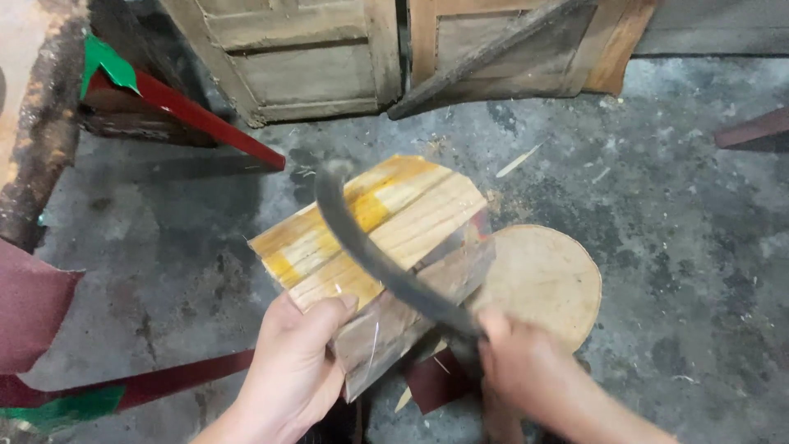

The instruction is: Finishing a wooden drum frame by trimming excess wood with a sickle and sanding the surfaces for smoothness.

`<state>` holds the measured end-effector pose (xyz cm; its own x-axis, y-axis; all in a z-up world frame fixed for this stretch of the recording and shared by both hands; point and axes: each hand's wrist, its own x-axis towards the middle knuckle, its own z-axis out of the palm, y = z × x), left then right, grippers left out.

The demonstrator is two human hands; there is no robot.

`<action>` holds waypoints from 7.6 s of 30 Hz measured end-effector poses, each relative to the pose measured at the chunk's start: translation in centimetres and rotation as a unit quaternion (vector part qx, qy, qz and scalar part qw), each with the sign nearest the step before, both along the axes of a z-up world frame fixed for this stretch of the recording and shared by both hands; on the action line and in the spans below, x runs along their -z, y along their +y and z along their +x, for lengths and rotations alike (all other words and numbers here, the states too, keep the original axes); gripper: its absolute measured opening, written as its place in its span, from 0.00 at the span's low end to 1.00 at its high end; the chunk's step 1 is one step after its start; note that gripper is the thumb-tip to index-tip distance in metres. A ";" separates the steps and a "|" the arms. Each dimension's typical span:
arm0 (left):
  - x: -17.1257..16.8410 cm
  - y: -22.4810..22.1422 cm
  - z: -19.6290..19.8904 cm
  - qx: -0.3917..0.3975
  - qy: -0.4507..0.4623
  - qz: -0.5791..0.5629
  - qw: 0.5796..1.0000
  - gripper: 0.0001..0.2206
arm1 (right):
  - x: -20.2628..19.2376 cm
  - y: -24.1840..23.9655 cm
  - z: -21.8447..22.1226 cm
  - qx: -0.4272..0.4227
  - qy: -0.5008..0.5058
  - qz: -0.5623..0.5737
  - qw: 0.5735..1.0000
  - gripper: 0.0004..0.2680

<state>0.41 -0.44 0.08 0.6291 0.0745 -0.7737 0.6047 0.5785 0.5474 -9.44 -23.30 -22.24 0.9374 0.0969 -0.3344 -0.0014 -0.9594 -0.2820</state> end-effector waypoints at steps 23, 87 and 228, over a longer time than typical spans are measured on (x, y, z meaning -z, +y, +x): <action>3.5 0.7 -3.1 0.012 -0.202 -0.026 0.979 0.24 | -8.7 2.8 -0.4 0.044 -0.097 -0.043 0.993 0.12; 17.4 8.5 1.2 0.496 -0.589 0.420 0.481 0.35 | -5.2 1.0 16.1 0.203 -0.035 0.770 0.604 0.32; 23.4 7.4 4.6 -0.012 -0.110 -0.006 0.994 0.21 | 9.5 11.3 5.5 -0.172 -0.230 0.084 0.954 0.22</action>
<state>4.98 6.94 -23.28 0.7819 0.0831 -0.6179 0.4563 0.5989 0.6580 -3.94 -12.03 -31.76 0.8841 0.4417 0.1526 0.4669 -0.8222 -0.3255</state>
